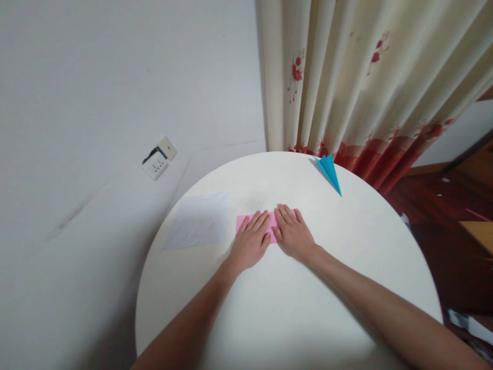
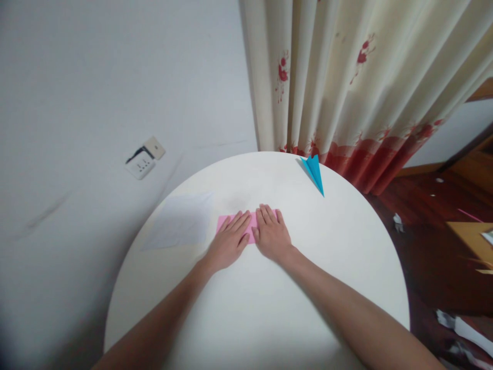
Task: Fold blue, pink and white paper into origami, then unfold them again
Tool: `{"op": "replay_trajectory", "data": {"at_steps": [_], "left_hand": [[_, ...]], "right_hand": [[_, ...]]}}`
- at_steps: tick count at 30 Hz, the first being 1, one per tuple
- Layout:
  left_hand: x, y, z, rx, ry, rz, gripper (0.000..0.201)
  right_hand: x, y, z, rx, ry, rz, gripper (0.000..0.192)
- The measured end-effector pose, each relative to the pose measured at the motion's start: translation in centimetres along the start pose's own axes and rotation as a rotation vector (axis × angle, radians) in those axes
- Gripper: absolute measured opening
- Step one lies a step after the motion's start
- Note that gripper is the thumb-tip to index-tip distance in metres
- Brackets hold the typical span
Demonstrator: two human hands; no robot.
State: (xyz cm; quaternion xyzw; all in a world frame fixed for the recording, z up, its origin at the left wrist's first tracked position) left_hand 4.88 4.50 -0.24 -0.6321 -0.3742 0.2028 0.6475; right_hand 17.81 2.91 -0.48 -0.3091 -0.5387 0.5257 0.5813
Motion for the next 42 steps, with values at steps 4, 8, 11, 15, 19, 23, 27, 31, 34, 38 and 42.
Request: {"op": "replay_trajectory", "data": {"at_steps": [4,8,11,15,19,23,27,31,34,38,42], "left_hand": [[0.0,-0.1,0.0,-0.009,-0.002,0.001,0.054],[0.0,-0.2,0.0,-0.029,-0.012,0.004,0.054],[0.0,-0.2,0.0,-0.041,-0.014,0.001,0.054],[0.0,-0.1,0.0,-0.04,-0.006,0.005,0.054],[0.1,0.0,0.1,-0.035,-0.008,0.012,0.055],[0.1,0.0,0.1,-0.037,-0.008,0.017,0.056],[0.0,0.0,0.1,-0.034,-0.005,0.01,0.056],[0.1,0.0,0.1,-0.036,-0.005,0.005,0.056],[0.0,0.1,0.1,-0.037,-0.005,0.005,0.055],[-0.1,0.1,0.2,-0.046,-0.004,-0.001,0.055],[-0.1,0.1,0.2,-0.066,-0.005,-0.005,0.055]], "right_hand": [[0.2,-0.1,-1.6,-0.036,0.067,-0.004,0.057],[0.2,-0.1,-2.6,-0.059,0.115,-0.047,0.055],[0.2,-0.5,-2.6,-0.064,0.141,-0.098,0.054],[0.4,-0.9,-1.1,-0.011,0.038,-0.12,0.052],[0.3,-0.6,1.0,0.088,-0.119,-0.072,0.052],[-0.1,0.2,1.4,0.098,-0.112,-0.021,0.055],[-0.2,0.4,1.1,0.073,-0.094,-0.005,0.057],[-0.2,0.2,1.1,0.061,-0.107,0.001,0.056],[-0.3,0.2,1.0,0.049,-0.096,0.001,0.057],[-0.2,0.3,0.8,0.043,-0.063,-0.007,0.058],[-0.2,0.2,0.6,0.056,-0.04,-0.017,0.058]]}}
Point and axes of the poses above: each hand's wrist, its own x-axis towards the middle knuckle, its own y-axis out of the palm, z = x × y, the point moved 6 cm from there along x, towards the middle knuckle, and after that the axes turned 8 degrees about -z, right-handed, at the moved point
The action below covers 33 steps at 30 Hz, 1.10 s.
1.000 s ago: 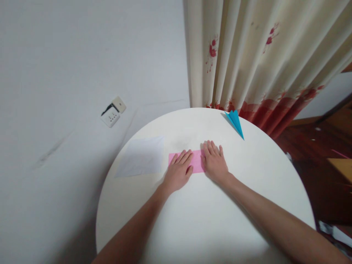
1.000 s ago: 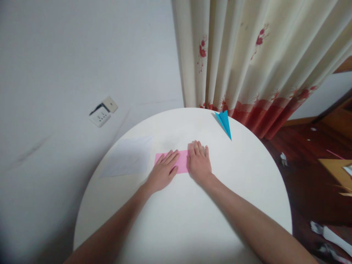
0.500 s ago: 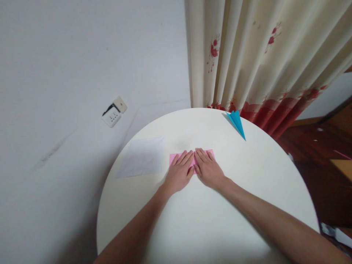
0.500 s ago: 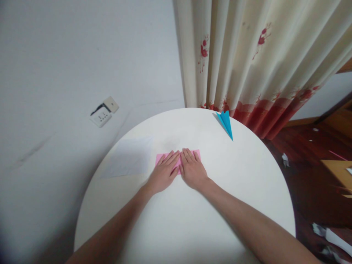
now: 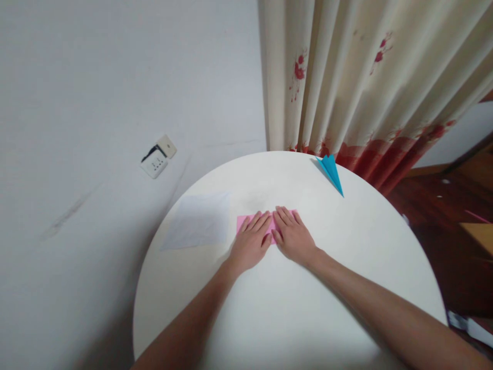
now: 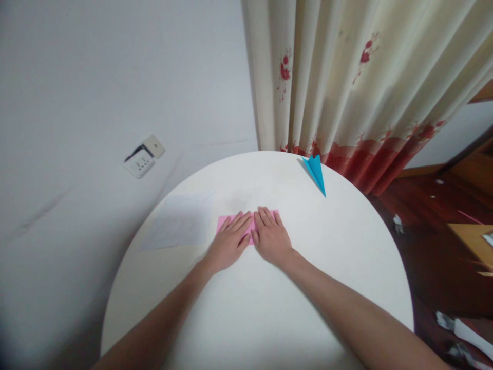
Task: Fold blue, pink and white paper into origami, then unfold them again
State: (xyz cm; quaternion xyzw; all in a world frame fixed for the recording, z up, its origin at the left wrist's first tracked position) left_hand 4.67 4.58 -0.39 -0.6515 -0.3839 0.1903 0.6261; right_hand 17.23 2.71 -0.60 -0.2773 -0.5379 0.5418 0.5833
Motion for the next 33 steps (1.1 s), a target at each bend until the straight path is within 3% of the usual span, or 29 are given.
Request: {"op": "replay_trajectory", "data": {"at_steps": [33], "left_hand": [[-0.3,0.2,0.1,0.034,0.03,-0.009,0.053]], "right_hand": [[0.1,-0.3,-1.3,-0.003,0.135,-0.047,0.054]]}}
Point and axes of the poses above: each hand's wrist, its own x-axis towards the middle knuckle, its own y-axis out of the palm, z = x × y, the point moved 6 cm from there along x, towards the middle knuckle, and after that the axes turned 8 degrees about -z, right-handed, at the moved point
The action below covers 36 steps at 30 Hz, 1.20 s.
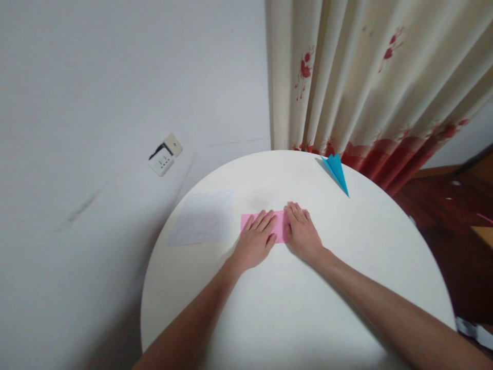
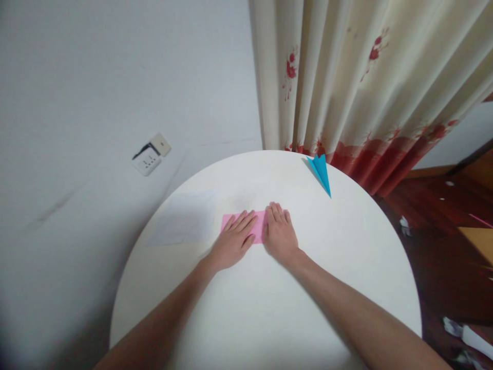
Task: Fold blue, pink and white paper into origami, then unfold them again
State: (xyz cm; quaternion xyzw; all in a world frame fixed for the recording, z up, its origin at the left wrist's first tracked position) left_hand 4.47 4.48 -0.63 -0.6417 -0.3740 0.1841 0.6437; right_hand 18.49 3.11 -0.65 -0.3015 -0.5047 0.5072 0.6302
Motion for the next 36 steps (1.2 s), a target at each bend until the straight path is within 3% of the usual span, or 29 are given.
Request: {"op": "replay_trajectory", "data": {"at_steps": [7,22,26,30,33,36], "left_hand": [[0.1,-0.1,-0.1,0.001,0.002,0.016,0.058],[0.2,-0.5,-0.2,-0.053,-0.03,0.018,0.053],[0.2,-0.6,-0.1,-0.055,-0.031,0.021,0.057],[0.2,-0.5,-0.1,-0.053,-0.03,0.021,0.066],[0.2,-0.4,0.0,-0.054,-0.034,0.021,0.07],[0.2,-0.4,0.0,-0.056,-0.045,0.016,0.072]], "right_hand": [[-0.5,0.3,1.4,-0.013,-0.191,0.073,0.058],[1.3,-0.2,-3.0,0.02,0.03,0.045,0.047],[1.7,-0.5,-4.3,0.048,0.003,0.09,0.05],[2.0,-1.0,-5.2,0.102,-0.1,0.156,0.069],[2.2,-1.6,-5.5,0.15,-0.137,0.142,0.078],[2.5,-2.1,-5.5,0.186,-0.114,0.093,0.074]]}}
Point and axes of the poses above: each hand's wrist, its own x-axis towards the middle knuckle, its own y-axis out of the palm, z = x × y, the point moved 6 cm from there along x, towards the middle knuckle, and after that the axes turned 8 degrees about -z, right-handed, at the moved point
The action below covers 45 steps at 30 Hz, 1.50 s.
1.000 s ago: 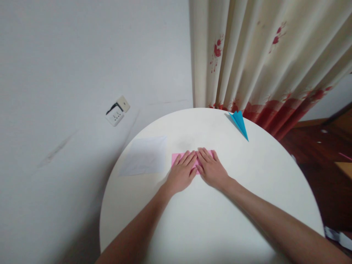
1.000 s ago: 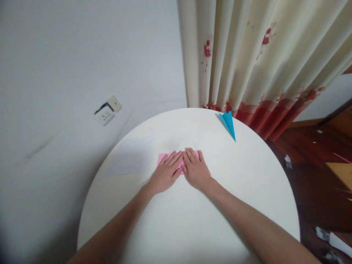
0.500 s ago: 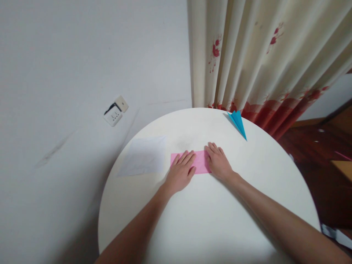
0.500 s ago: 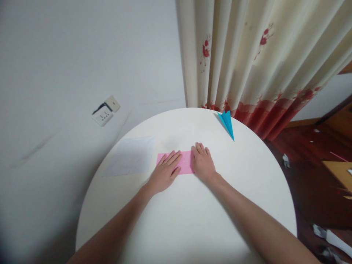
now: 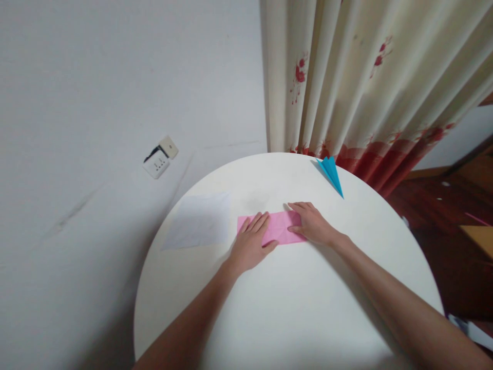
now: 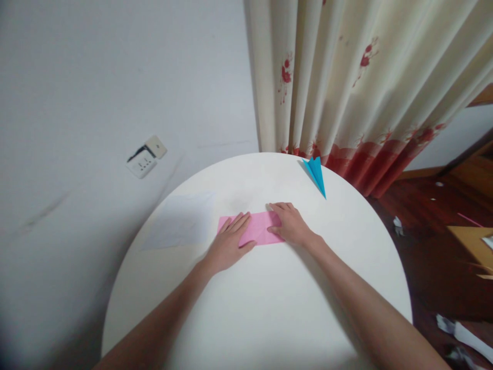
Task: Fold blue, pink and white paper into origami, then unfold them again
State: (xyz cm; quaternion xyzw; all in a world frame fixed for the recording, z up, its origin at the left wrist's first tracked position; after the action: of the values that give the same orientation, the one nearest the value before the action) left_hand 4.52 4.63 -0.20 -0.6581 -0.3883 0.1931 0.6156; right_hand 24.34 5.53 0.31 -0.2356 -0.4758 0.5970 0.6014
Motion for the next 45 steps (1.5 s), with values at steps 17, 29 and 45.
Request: {"op": "replay_trajectory", "data": {"at_steps": [17,29,45], "left_hand": [[0.0,-0.1,0.0,-0.018,-0.006,-0.005,0.063],[0.2,-0.1,0.8,-0.113,-0.077,-0.063,0.05],[0.1,-0.1,0.0,0.017,-0.019,-0.01,0.058]], "right_hand": [[-0.1,-0.8,1.8,0.382,0.101,-0.224,0.048],[-0.7,-0.3,5.6,0.383,-0.246,0.101,0.035],[-1.4,-0.5,-1.0,-0.045,0.163,0.376,0.097]]}}
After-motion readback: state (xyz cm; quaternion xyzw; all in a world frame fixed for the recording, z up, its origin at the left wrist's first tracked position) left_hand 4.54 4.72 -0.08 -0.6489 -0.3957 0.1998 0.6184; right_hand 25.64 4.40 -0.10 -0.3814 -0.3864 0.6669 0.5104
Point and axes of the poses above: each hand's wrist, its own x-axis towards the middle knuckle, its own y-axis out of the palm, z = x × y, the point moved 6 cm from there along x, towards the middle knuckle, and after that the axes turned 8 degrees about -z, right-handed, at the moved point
